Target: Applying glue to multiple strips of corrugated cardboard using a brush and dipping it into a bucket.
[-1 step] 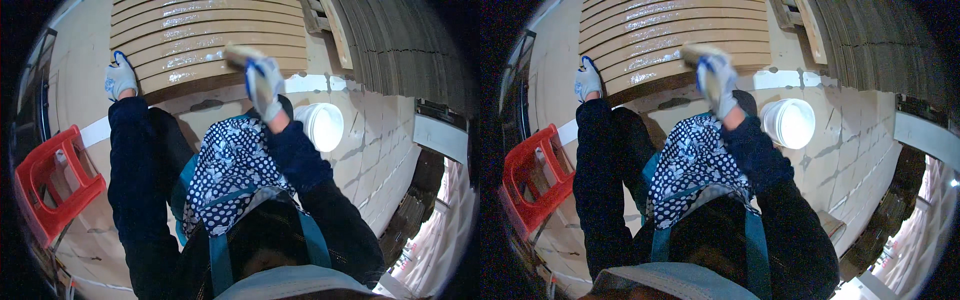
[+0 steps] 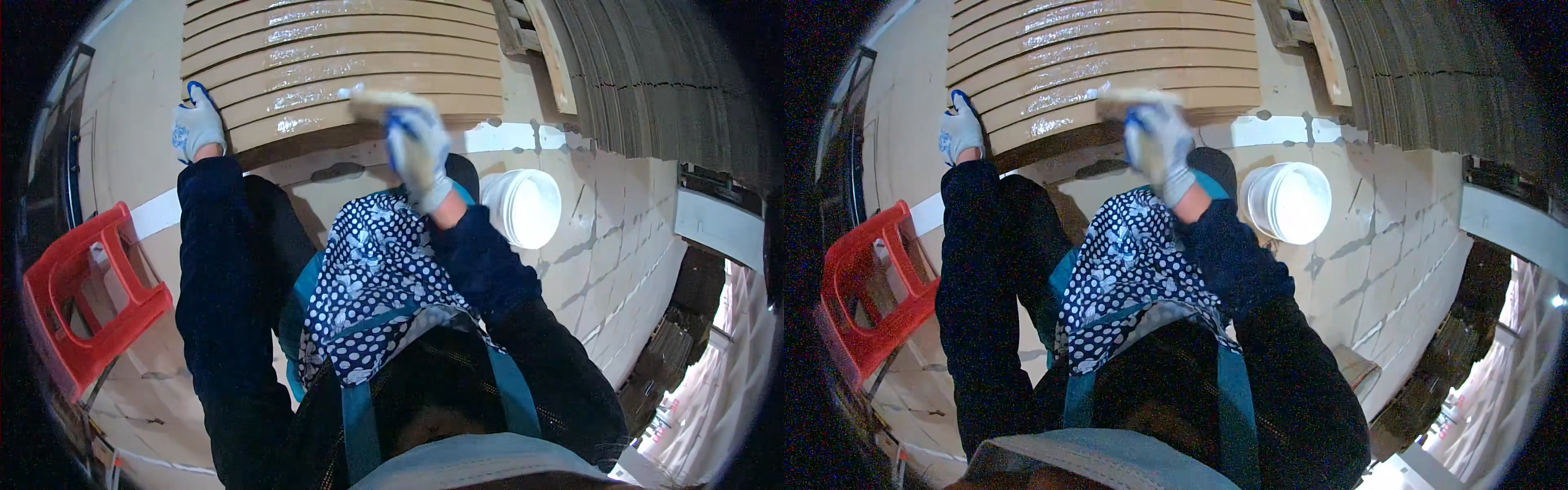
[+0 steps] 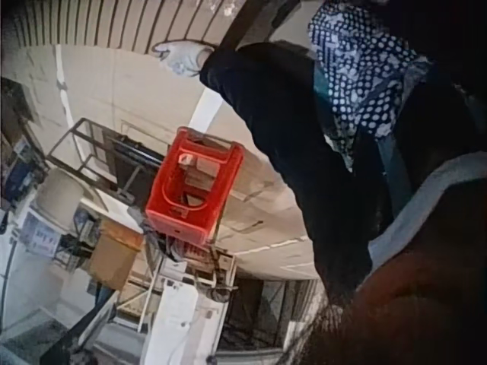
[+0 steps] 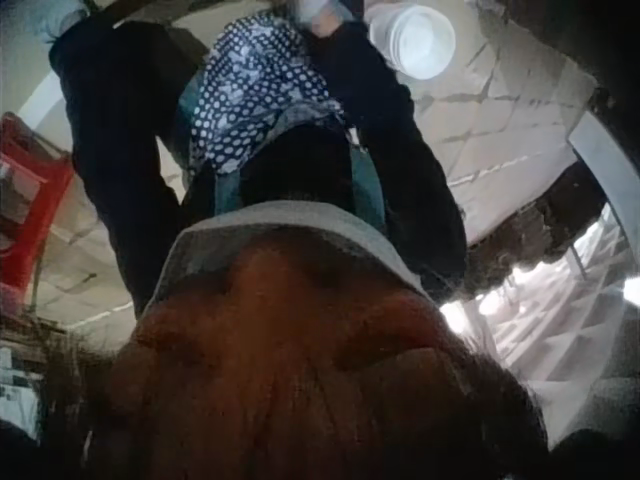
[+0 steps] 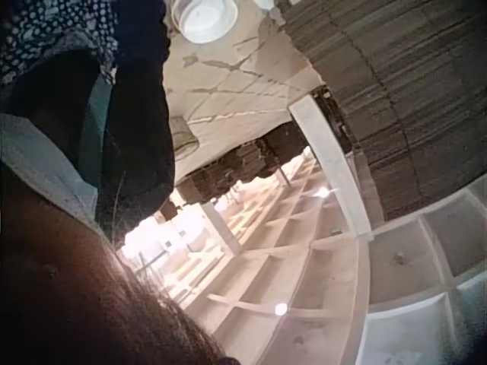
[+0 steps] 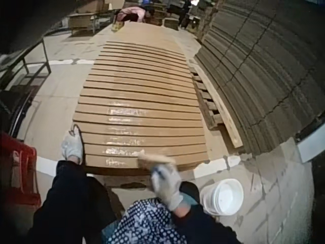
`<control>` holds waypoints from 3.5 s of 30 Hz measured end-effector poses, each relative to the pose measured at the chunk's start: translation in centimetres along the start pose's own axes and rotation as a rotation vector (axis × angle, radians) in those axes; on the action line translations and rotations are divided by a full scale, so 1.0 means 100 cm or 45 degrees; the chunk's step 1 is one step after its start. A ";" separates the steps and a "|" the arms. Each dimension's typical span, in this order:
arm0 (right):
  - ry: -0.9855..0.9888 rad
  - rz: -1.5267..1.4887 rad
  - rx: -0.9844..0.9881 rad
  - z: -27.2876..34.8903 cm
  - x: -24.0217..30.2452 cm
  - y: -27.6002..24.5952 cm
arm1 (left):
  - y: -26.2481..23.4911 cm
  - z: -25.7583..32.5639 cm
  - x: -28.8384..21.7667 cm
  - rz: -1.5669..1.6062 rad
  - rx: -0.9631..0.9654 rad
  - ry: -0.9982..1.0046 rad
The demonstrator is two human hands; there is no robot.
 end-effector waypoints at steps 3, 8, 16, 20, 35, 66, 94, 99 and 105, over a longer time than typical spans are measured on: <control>-0.003 -0.155 0.119 0.007 0.024 0.010 | -0.008 -0.002 0.006 -0.009 -0.012 0.005; -0.147 -0.138 0.094 -0.047 0.015 0.002 | -0.010 -0.004 0.011 -0.015 0.038 -0.038; -0.113 -0.200 0.250 -0.016 0.058 0.039 | -0.004 -0.002 0.007 0.019 -0.012 0.011; -0.139 -0.276 0.136 -0.026 0.042 0.004 | -0.010 -0.005 0.012 -0.005 0.002 -0.019; -0.353 -0.345 -0.029 -0.105 0.034 0.027 | -0.020 0.001 0.010 0.025 -0.018 -0.045; -0.763 -0.495 0.676 -0.144 0.063 0.134 | -0.021 0.002 0.012 0.005 -0.052 -0.100; -0.541 -0.235 0.521 -0.092 0.099 0.088 | -0.011 0.001 0.005 0.001 -0.003 -0.035; -0.610 -0.395 0.531 -0.049 0.125 0.074 | -0.006 0.001 0.004 -0.008 0.045 -0.041; -0.356 -0.222 0.466 -0.072 0.063 0.031 | -0.019 -0.003 0.013 0.010 0.031 -0.084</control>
Point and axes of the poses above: each hand's wrist, its own z-axis away from the middle knuckle, its own y-axis out of the palm, x = y × z, the point moved 9 cm from there along -z, towards the middle knuckle, and after that the axes turned 10 degrees about -y, right-handed, at the moved point
